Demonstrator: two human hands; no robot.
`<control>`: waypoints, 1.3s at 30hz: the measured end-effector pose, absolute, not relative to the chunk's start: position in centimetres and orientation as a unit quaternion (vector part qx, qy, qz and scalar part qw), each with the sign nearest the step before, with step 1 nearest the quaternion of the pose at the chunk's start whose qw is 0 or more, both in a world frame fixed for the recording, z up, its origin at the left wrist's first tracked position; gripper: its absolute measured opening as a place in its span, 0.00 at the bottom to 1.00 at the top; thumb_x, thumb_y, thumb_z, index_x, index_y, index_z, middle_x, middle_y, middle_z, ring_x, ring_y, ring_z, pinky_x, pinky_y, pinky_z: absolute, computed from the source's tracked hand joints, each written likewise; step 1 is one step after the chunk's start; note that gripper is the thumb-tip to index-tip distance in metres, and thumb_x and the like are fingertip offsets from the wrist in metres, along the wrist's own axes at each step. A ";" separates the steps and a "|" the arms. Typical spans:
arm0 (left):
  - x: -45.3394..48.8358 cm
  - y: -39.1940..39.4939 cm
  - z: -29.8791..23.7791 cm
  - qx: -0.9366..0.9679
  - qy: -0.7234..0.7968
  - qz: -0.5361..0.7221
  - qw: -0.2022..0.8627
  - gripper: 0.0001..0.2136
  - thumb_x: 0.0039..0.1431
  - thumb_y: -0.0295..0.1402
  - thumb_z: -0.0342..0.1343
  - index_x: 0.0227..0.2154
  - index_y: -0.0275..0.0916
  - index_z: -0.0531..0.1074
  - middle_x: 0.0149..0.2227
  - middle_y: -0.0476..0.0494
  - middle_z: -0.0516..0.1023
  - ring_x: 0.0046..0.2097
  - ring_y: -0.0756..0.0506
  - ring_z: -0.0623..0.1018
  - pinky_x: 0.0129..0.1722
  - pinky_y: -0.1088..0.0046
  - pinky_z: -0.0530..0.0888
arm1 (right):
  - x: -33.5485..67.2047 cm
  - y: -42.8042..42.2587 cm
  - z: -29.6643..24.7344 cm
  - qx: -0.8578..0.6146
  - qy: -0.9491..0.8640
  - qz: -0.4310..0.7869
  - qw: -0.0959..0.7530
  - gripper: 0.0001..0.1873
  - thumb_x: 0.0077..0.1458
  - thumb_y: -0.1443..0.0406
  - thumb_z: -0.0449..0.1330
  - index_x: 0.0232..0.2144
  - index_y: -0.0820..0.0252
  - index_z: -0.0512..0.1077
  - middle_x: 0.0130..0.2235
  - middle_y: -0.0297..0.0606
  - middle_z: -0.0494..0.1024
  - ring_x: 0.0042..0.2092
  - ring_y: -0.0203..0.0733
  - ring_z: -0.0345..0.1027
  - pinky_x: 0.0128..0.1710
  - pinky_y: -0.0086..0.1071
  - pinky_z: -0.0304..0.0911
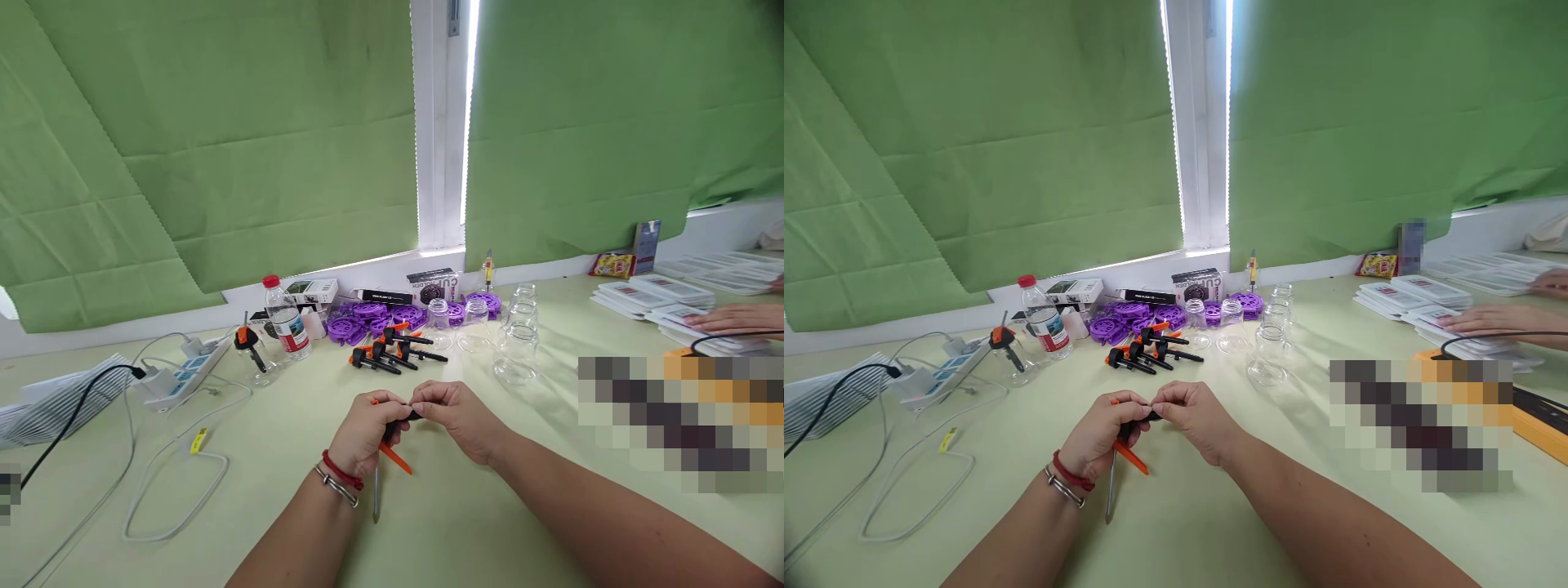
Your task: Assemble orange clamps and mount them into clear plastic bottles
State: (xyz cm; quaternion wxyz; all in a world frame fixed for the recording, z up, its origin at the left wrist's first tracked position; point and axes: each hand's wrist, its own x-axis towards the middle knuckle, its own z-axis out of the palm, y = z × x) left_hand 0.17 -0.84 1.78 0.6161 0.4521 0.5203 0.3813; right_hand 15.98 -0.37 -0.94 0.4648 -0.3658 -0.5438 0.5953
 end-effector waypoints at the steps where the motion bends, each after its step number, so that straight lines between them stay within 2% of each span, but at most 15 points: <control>1: 0.2 -0.8 1.7 0.452 0.520 0.381 0.616 0.06 0.39 0.31 0.61 0.21 0.34 0.70 0.16 0.48 0.71 0.16 0.55 0.65 0.18 0.78 0.59 | 16.0 -0.4 -1.0 -0.367 -0.547 0.591 0.465 0.08 0.44 0.60 0.64 0.23 0.59 0.75 0.31 0.34 0.71 0.35 0.38 0.63 0.38 0.34 0.59; 8: 0.1 -0.7 1.5 0.451 0.523 0.381 0.615 0.06 0.40 0.30 0.60 0.21 0.34 0.70 0.16 0.48 0.71 0.16 0.54 0.64 0.18 0.78 0.59 | 15.7 -0.4 -1.4 -0.370 -0.562 0.570 0.471 0.09 0.47 0.59 0.62 0.24 0.58 0.76 0.30 0.34 0.73 0.35 0.39 0.64 0.39 0.34 0.60; 15: 0.2 -0.7 1.4 0.453 0.520 0.382 0.615 0.05 0.40 0.30 0.59 0.21 0.34 0.69 0.18 0.47 0.72 0.16 0.55 0.64 0.18 0.78 0.58 | 15.4 -0.3 -2.0 -0.322 -0.471 0.675 0.467 0.13 0.44 0.56 0.65 0.26 0.61 0.74 0.27 0.36 0.76 0.32 0.40 0.71 0.43 0.40 0.63; 19: 0.3 -0.9 1.7 0.456 0.519 0.382 0.615 0.06 0.40 0.30 0.59 0.21 0.34 0.68 0.17 0.47 0.71 0.16 0.55 0.64 0.18 0.79 0.59 | 15.4 -0.4 -1.6 -0.323 -0.466 0.681 0.464 0.14 0.43 0.57 0.66 0.26 0.62 0.73 0.28 0.37 0.76 0.31 0.40 0.71 0.44 0.41 0.63; 29: 0.3 -0.8 1.6 0.454 0.521 0.383 0.614 0.06 0.40 0.30 0.59 0.22 0.34 0.69 0.17 0.48 0.70 0.17 0.54 0.65 0.18 0.79 0.59 | 15.3 -0.6 -1.4 -0.403 -0.505 0.597 0.475 0.12 0.44 0.58 0.64 0.26 0.62 0.73 0.28 0.33 0.74 0.33 0.36 0.65 0.37 0.32 0.60; 39: 0.4 -0.9 1.9 0.453 0.524 0.375 0.616 0.05 0.40 0.29 0.59 0.22 0.34 0.69 0.16 0.49 0.70 0.16 0.55 0.64 0.17 0.79 0.58 | 15.9 -0.2 -1.3 -0.392 -0.503 0.612 0.468 0.11 0.41 0.62 0.66 0.28 0.61 0.73 0.29 0.34 0.74 0.34 0.36 0.66 0.38 0.33 0.61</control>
